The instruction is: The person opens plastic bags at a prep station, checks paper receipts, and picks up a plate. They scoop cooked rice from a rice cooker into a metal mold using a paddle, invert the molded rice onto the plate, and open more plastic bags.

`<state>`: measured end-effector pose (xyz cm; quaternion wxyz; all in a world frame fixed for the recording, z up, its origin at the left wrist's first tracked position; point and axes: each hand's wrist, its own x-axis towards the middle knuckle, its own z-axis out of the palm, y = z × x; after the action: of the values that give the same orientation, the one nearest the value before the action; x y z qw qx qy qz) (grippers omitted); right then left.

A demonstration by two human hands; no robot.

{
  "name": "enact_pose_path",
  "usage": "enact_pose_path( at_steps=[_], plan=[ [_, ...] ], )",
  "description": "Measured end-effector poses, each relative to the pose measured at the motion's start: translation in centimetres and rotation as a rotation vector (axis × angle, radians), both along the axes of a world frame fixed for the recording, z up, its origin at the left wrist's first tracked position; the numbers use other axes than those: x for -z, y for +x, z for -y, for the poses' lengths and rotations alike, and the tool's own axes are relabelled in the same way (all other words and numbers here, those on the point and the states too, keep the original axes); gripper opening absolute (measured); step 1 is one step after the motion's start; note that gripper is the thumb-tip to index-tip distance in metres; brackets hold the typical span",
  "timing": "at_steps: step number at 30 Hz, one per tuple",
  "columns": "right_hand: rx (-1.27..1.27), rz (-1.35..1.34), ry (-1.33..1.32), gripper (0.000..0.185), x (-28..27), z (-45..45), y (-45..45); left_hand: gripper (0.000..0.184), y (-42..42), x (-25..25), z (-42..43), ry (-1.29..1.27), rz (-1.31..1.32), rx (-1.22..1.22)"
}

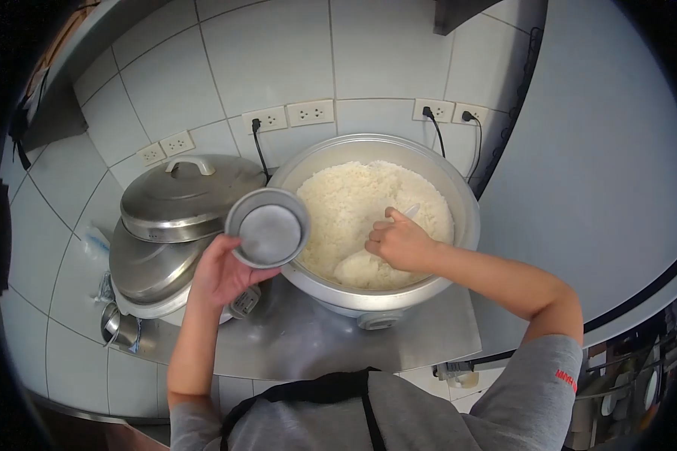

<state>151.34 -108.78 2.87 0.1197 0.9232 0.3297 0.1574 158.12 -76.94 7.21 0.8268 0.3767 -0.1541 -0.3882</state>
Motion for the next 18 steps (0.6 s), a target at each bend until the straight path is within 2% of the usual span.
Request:
enact_pose_path(
  at_steps=[2, 8, 10, 12, 15, 17, 18],
  plan=[
    [0.037, -0.134, 0.109, 0.002, -0.6, 0.4, -1.0, 0.057, 1.6, 0.0, 2.2, 0.048, 0.057, 0.057],
    [0.306, -0.616, 0.568, 0.019, -0.7, 3.8, -0.9, 0.067, 5.3, -0.1, 6.7, 0.255, 0.272, 0.095],
    [0.387, -0.736, 0.723, 0.022, -1.3, 4.8, -0.2, 0.063, 5.8, 0.0, 7.6, 0.337, 0.324, 0.043],
    [0.438, -0.645, 0.716, 0.021, -3.4, 5.0, 0.9, 0.058, 6.5, 0.6, 8.3, 0.423, 0.339, -0.002],
    [0.496, -0.360, 0.621, 0.018, -6.6, 3.4, 1.8, 0.051, 6.7, 1.2, 9.9, 0.431, 0.116, 0.019],
    [0.565, -0.194, 0.475, 0.010, -7.2, 1.7, 2.5, 0.047, 6.8, 2.2, 11.1, 0.270, 0.037, 0.154],
    [0.520, -0.096, 0.439, 0.010, -6.9, 1.3, 2.5, 0.045, 6.8, 2.6, 11.5, 0.190, -0.001, 0.219]
  ],
)
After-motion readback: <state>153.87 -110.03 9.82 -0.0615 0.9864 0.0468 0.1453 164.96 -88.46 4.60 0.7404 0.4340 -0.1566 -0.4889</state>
